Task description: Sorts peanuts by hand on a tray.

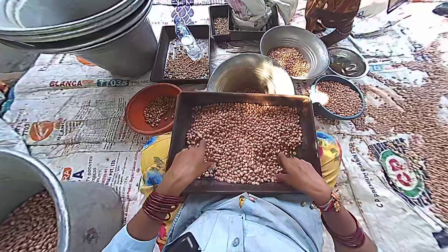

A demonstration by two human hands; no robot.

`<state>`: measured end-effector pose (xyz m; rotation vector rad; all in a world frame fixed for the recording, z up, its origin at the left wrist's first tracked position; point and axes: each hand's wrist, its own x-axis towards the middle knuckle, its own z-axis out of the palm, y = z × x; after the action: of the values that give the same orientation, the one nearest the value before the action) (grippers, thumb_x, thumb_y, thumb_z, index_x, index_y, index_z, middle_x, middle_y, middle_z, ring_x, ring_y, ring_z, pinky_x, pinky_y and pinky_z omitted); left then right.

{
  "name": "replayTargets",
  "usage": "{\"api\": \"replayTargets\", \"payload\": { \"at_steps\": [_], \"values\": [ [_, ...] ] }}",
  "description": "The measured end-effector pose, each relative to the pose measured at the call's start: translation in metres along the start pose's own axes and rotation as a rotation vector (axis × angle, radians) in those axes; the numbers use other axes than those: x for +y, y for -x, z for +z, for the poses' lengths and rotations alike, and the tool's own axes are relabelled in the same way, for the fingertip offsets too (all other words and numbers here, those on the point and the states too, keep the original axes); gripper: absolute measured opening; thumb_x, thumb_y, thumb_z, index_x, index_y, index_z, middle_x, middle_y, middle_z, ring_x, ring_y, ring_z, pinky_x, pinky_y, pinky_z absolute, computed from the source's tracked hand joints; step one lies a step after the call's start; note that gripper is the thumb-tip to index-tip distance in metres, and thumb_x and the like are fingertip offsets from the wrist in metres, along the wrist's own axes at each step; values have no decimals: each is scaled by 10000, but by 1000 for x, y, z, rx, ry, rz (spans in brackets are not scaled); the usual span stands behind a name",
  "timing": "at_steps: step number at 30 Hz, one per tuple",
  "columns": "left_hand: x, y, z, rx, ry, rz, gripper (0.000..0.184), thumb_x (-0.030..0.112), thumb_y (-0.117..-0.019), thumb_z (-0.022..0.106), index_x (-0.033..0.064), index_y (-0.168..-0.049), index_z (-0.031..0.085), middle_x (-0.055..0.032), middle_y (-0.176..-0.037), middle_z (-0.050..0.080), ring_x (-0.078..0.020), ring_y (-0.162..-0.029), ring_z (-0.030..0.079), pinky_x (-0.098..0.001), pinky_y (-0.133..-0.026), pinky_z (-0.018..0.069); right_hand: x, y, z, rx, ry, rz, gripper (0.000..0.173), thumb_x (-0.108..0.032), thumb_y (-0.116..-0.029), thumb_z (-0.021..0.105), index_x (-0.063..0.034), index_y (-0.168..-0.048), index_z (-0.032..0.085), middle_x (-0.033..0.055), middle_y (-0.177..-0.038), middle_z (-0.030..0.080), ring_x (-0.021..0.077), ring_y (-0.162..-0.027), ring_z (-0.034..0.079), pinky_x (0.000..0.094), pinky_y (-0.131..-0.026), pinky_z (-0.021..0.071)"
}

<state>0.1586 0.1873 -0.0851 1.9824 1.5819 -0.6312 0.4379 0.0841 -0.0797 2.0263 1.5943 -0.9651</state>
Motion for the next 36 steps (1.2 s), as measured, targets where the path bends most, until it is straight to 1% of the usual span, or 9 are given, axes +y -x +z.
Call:
{"api": "replayTargets", "payload": {
  "at_steps": [9,12,14,15,17,19,23,28,36],
  "values": [
    [43,11,32,-33,85,189,816,335,-921,752,15,-1532,317,-227,-1024,692,-439,-1013,682,-584,-908,520,-57,-4,10,37,-22,-173,615,-352,-968,686,-21,-1434,458,214,-1053,689,410,-1020,681,569,-851,521],
    [47,6,36,-27,266,216,802,191,-920,710,17,-1560,260,-243,-1078,679,-429,-1066,668,-575,-951,506,-75,-16,16,75,-154,-282,717,-190,-923,685,-10,-1525,340,216,-1129,667,393,-1086,663,543,-909,518],
    [39,-3,39,12,567,278,825,117,-937,660,-17,-1606,196,-283,-1280,623,-378,-1210,620,-535,-1049,469,-77,-25,16,141,-330,-420,741,-116,-901,678,-10,-1549,334,231,-1242,640,378,-1159,641,525,-978,504],
    [33,-9,41,25,775,321,806,101,-946,645,-25,-1602,195,-254,-1368,582,-285,-1241,612,-446,-1065,484,-76,-29,14,174,-432,-497,715,-122,-920,685,-24,-1551,364,232,-1287,633,363,-1165,642,516,-996,500],
    [25,-15,41,54,1171,407,701,36,-960,595,-20,-1567,251,-151,-1284,610,-130,-1027,685,-304,-867,597,-66,-37,5,307,-606,-618,564,-195,-947,715,-94,-1466,521,167,-1231,687,277,-1015,698,469,-904,559],
    [17,-15,30,117,1290,467,518,-3,-973,514,24,-1478,404,-80,-1137,671,-85,-891,696,-267,-767,603,-47,-42,-11,565,-594,-626,343,-182,-966,698,-137,-1304,659,70,-1169,728,195,-890,729,422,-777,613],
    [-6,-17,5,385,1025,506,348,57,-1019,523,116,-1358,574,-46,-1175,678,-114,-855,719,-313,-758,634,-2,-53,-47,955,-196,-318,145,-101,-955,688,-106,-1086,752,154,-971,718,375,-815,698,591,-646,531],
    [-15,-14,-9,719,707,420,232,112,-1015,621,129,-1242,667,-67,-1202,677,-169,-920,704,-403,-793,610,17,-76,-52,887,-127,-291,107,-113,-929,732,-90,-1030,757,187,-921,705,419,-817,688,622,-637,519],
    [28,-42,4,855,292,642,163,-22,-961,610,34,-1008,756,-150,-986,717,-320,-951,701,-470,-831,582,12,-83,-47,835,-204,-262,105,-76,-931,726,-77,-1030,758,198,-924,722,426,-854,696,628,-696,521]
  ]
}}
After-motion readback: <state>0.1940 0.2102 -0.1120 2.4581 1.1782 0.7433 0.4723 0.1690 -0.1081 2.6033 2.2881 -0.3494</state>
